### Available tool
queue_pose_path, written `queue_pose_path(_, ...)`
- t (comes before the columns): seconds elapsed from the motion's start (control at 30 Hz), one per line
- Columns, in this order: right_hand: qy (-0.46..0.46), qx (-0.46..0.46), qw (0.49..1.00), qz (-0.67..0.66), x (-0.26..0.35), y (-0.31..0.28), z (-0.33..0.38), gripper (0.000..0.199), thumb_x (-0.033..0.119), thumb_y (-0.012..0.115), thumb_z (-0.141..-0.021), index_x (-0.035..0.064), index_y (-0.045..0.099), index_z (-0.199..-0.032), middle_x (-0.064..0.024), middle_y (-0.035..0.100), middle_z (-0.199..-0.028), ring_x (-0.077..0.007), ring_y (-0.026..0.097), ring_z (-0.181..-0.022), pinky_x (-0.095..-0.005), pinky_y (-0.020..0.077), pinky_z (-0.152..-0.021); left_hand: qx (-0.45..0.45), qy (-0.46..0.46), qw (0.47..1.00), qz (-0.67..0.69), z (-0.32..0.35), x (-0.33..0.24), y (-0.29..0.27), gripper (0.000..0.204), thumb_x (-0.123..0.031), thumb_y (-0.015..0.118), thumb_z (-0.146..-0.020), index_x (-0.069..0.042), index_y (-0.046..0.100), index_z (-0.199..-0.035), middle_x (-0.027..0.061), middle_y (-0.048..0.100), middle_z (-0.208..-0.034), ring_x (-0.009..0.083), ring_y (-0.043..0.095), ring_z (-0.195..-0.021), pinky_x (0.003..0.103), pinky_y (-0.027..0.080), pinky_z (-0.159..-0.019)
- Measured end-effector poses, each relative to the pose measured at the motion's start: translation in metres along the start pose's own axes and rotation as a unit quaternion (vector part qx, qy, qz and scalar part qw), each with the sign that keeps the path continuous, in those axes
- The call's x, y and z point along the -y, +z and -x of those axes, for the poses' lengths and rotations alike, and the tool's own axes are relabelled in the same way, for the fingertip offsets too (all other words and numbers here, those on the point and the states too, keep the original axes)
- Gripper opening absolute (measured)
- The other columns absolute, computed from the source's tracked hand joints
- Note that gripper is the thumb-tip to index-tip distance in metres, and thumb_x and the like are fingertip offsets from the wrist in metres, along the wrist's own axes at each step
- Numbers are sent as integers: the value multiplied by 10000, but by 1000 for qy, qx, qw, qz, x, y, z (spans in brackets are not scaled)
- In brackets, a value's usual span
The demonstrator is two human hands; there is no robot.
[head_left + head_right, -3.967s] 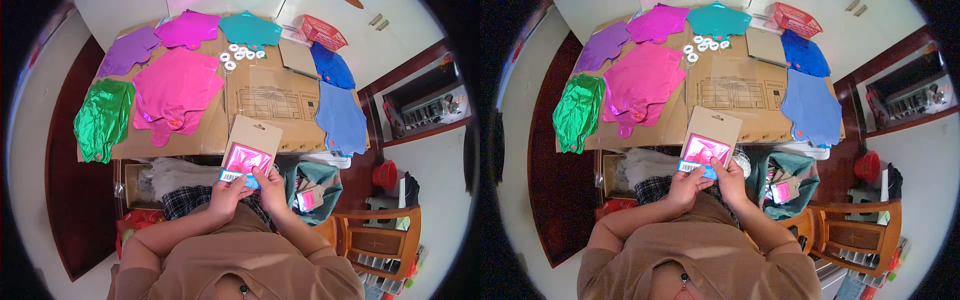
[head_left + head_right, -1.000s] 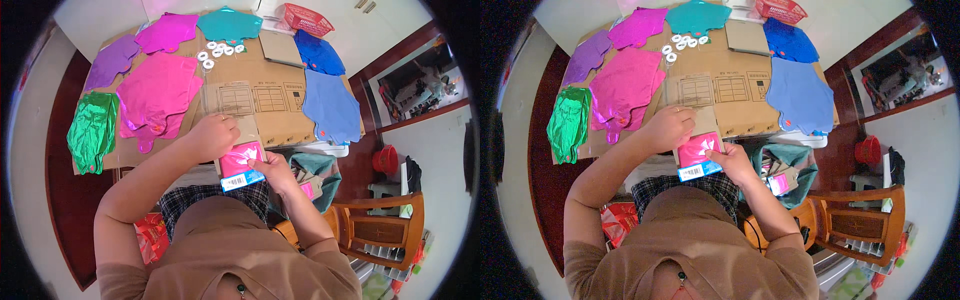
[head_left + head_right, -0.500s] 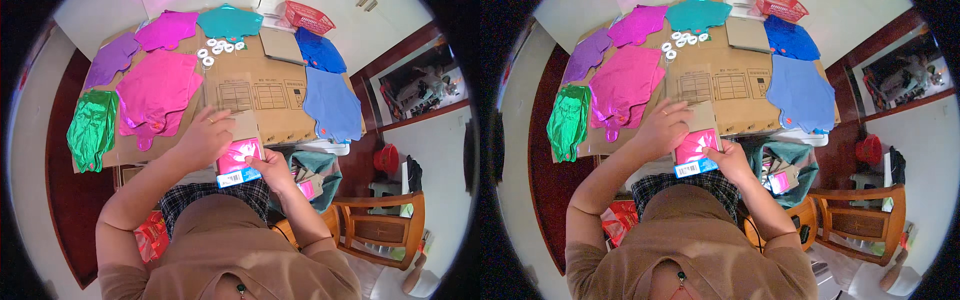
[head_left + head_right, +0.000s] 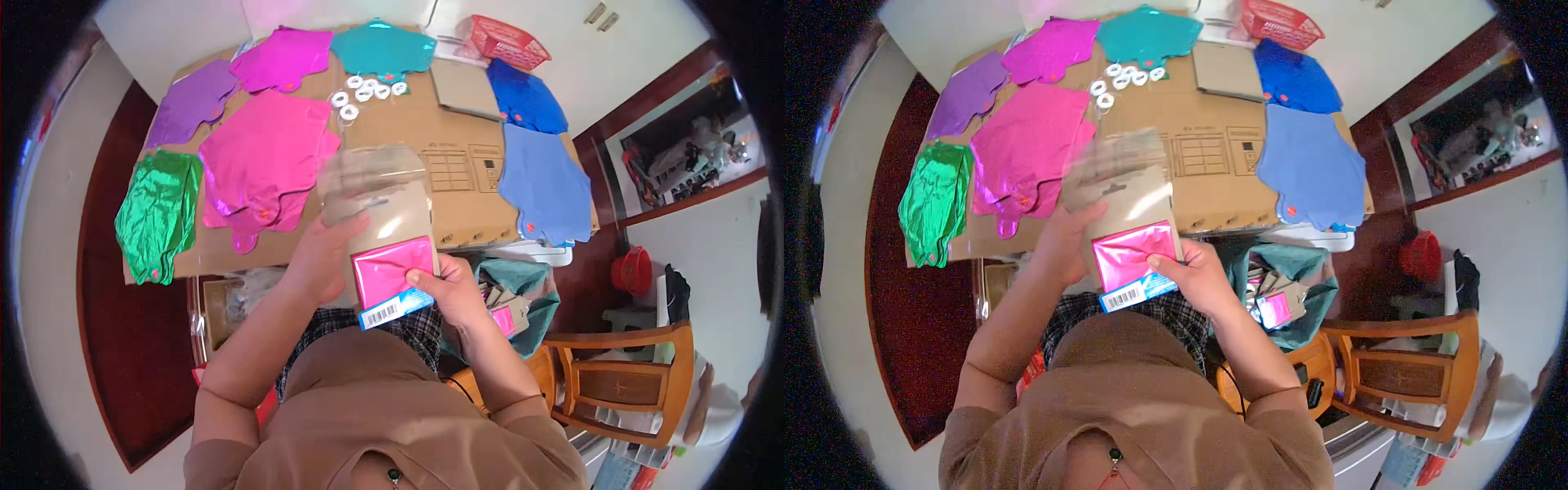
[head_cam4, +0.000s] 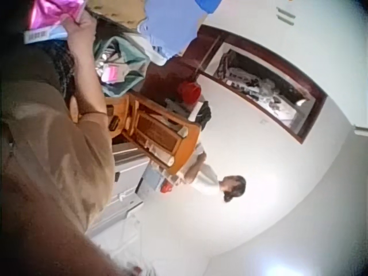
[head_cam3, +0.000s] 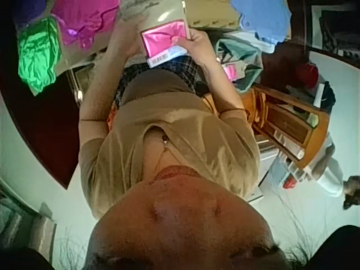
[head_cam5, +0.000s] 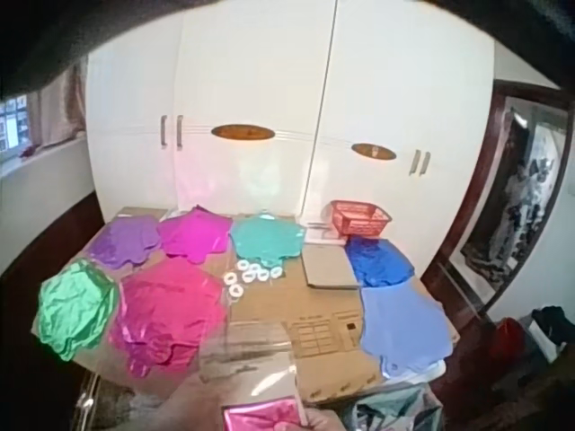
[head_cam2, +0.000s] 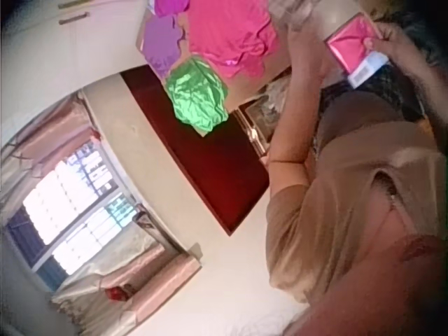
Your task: Folding and packing star-shaped foil balloons into individual plastic sleeves with cardboard inserts.
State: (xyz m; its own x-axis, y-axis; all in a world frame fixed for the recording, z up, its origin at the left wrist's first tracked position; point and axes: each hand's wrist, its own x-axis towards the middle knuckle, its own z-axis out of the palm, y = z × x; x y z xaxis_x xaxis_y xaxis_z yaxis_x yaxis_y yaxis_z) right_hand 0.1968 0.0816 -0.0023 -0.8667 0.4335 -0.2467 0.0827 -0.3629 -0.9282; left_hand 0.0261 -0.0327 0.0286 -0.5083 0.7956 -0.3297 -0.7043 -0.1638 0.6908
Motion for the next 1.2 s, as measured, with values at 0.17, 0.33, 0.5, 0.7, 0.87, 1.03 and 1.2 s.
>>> queue_pose_path(0.17,7,-13,1000,0,0,-1,3,131,78,669,-876,9,685,-986,-4,681,-873,-53,594,-765,-227,487,-700,10,-46,998,47,3,0,-4,398,-75,586,-903,-22,470,-1281,120,590,-1190,227,599,-1059,386,496,-917)
queue_pose_path(0.33,35,-42,998,-40,-11,-7,-4,181,61,672,-862,5,675,-1035,-27,689,-922,-73,612,-795,-246,494,-746,-23,30,975,-218,2,2,-7,494,-107,644,-857,-23,448,-1302,147,590,-1143,260,611,-1010,395,517,-843)
queue_pose_path(0.5,69,-60,994,-65,-30,-19,-11,201,70,683,-854,-4,667,-1039,-52,695,-931,-94,634,-788,-261,508,-743,-175,428,483,-743,2,-15,-10,509,-130,701,-774,-7,511,-1230,150,596,-1057,324,595,-986,410,472,-873)
queue_pose_path(0.7,57,-69,994,-63,-31,-14,-12,155,84,675,-864,-8,668,-989,-61,697,-897,-90,636,-724,-246,515,-669,221,388,492,-747,-31,2,-4,198,-145,671,-748,-29,628,-902,131,595,-961,323,583,-892,409,473,-810)
queue_pose_path(0.87,102,-95,987,-82,-27,-13,-14,160,82,681,-859,3,646,-993,-53,692,-867,-99,637,-677,-255,517,-606,233,324,455,-796,-43,6,-2,127,-119,637,-743,-31,627,-835,135,599,-940,317,591,-832,395,493,-749)
queue_pose_path(1.03,98,-108,986,-78,-27,-13,-14,174,69,687,-849,17,617,-1000,-43,685,-842,-101,634,-669,-257,520,-601,241,355,472,-770,-46,2,-7,106,-92,623,-747,-14,636,-817,144,614,-975,322,602,-861,398,500,-792)
queue_pose_path(1.2,66,-100,985,-126,-30,-5,-9,171,40,679,-846,15,620,-1005,-54,686,-891,-100,636,-716,-250,522,-642,253,376,492,-743,-46,-3,-16,111,-109,602,-733,-3,625,-711,142,599,-867,300,598,-904,382,508,-779)
